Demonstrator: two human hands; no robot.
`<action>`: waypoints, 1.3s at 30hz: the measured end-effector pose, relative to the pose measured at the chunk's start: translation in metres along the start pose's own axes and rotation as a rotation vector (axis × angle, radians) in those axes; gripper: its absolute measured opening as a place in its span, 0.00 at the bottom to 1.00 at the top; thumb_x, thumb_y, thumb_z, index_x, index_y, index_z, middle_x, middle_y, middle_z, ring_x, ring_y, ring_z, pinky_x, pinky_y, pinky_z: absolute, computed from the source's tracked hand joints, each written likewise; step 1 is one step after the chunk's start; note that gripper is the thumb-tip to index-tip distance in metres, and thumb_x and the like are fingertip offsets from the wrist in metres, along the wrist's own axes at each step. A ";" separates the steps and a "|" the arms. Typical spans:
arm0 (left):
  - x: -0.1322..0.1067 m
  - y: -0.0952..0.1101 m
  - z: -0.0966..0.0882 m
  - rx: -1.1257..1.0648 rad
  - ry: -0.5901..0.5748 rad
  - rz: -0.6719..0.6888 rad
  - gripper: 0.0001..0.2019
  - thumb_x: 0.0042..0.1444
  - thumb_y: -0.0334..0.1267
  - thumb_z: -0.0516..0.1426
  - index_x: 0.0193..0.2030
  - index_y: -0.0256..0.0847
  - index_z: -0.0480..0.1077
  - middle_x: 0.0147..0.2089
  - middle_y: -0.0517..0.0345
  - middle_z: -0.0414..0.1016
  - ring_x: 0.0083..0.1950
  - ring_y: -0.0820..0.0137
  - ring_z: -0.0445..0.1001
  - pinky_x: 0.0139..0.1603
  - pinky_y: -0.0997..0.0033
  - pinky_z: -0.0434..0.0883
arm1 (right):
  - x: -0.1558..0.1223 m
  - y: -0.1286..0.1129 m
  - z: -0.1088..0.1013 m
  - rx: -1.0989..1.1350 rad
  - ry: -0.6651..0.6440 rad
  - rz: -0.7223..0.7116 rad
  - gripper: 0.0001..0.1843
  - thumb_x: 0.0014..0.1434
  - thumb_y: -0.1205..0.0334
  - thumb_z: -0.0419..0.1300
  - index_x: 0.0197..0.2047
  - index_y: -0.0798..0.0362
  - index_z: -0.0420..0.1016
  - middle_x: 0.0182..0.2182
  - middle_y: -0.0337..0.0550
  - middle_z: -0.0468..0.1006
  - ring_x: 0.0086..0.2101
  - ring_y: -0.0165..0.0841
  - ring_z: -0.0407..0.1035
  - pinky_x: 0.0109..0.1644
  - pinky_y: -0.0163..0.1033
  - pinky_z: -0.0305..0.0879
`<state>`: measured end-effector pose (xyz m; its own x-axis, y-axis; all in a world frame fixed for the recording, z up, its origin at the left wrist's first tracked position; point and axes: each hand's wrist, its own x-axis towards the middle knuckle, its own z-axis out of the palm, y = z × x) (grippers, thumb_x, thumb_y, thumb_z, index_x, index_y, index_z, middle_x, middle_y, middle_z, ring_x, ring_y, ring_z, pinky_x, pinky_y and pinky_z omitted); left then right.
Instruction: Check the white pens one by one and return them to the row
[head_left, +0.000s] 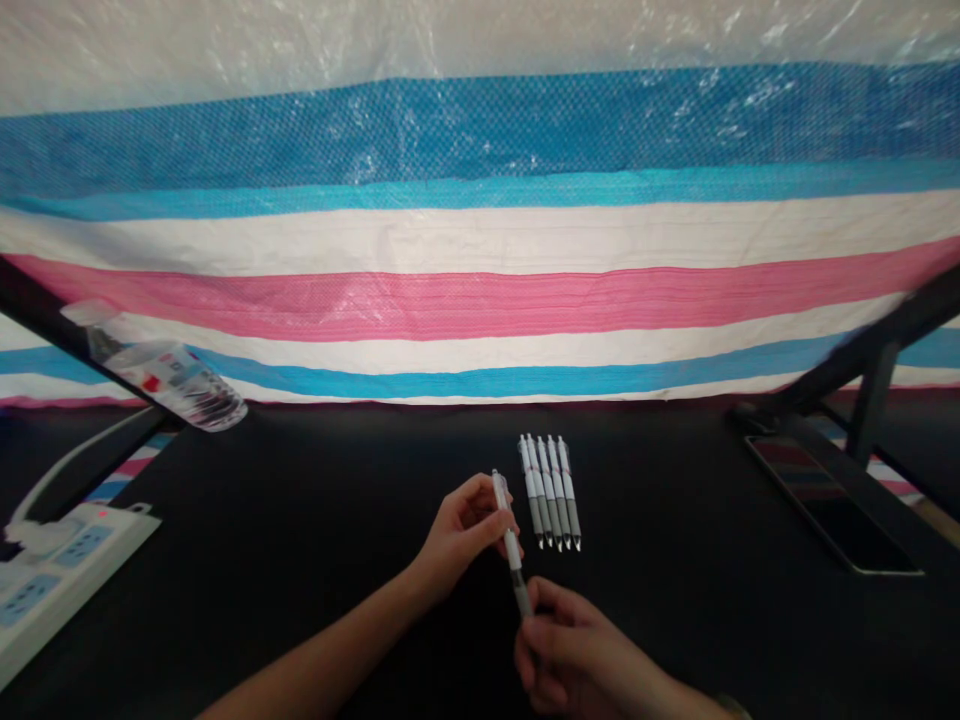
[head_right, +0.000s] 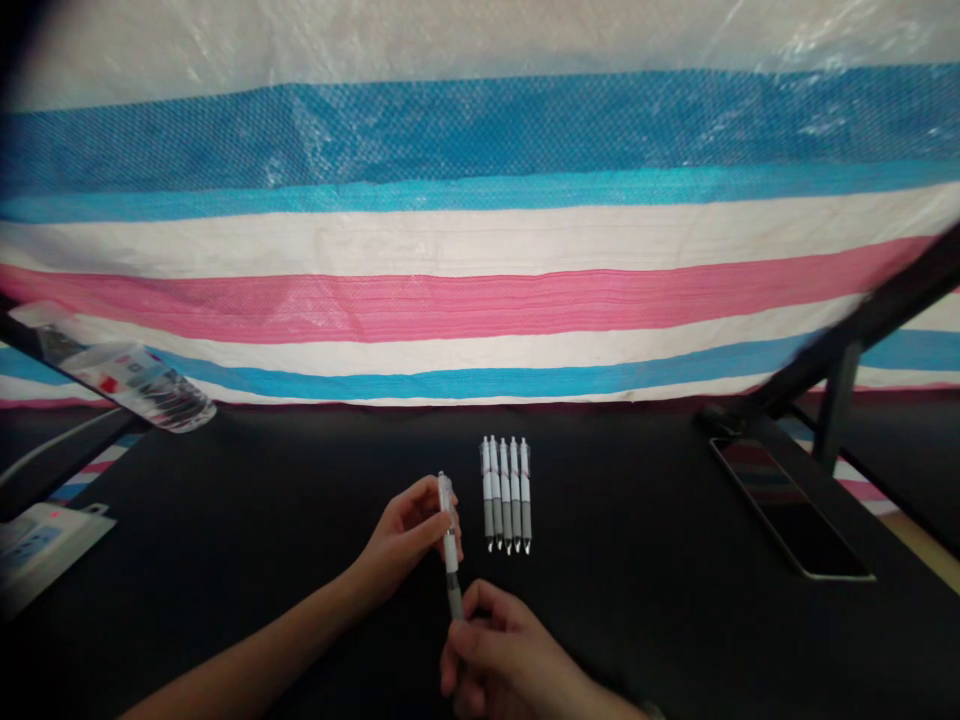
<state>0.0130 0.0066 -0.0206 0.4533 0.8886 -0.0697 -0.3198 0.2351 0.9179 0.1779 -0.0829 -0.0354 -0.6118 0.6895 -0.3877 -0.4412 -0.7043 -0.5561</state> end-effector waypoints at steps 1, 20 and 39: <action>0.000 0.000 0.000 0.001 -0.001 0.004 0.14 0.57 0.42 0.67 0.40 0.37 0.69 0.30 0.60 0.76 0.27 0.71 0.79 0.27 0.76 0.74 | 0.000 -0.001 0.001 0.022 0.006 -0.004 0.27 0.52 0.47 0.74 0.35 0.51 0.59 0.23 0.35 0.76 0.16 0.19 0.57 0.25 0.30 0.48; -0.001 -0.005 -0.002 -0.194 -0.040 -0.029 0.11 0.57 0.39 0.65 0.41 0.37 0.71 0.31 0.57 0.78 0.29 0.67 0.81 0.31 0.72 0.77 | 0.003 0.004 -0.002 0.060 0.011 0.009 0.29 0.58 0.37 0.64 0.44 0.57 0.69 0.30 0.50 0.83 0.18 0.28 0.70 0.22 0.31 0.56; -0.001 -0.004 0.000 -0.218 0.042 0.026 0.11 0.56 0.39 0.65 0.40 0.37 0.70 0.30 0.58 0.76 0.27 0.69 0.78 0.29 0.71 0.75 | -0.001 0.003 0.000 -0.079 0.021 0.029 0.27 0.58 0.37 0.64 0.38 0.54 0.64 0.29 0.44 0.78 0.21 0.29 0.74 0.19 0.26 0.62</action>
<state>0.0141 0.0051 -0.0246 0.4088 0.9101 -0.0671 -0.5058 0.2872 0.8135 0.1770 -0.0860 -0.0364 -0.6094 0.6731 -0.4190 -0.3702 -0.7089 -0.6004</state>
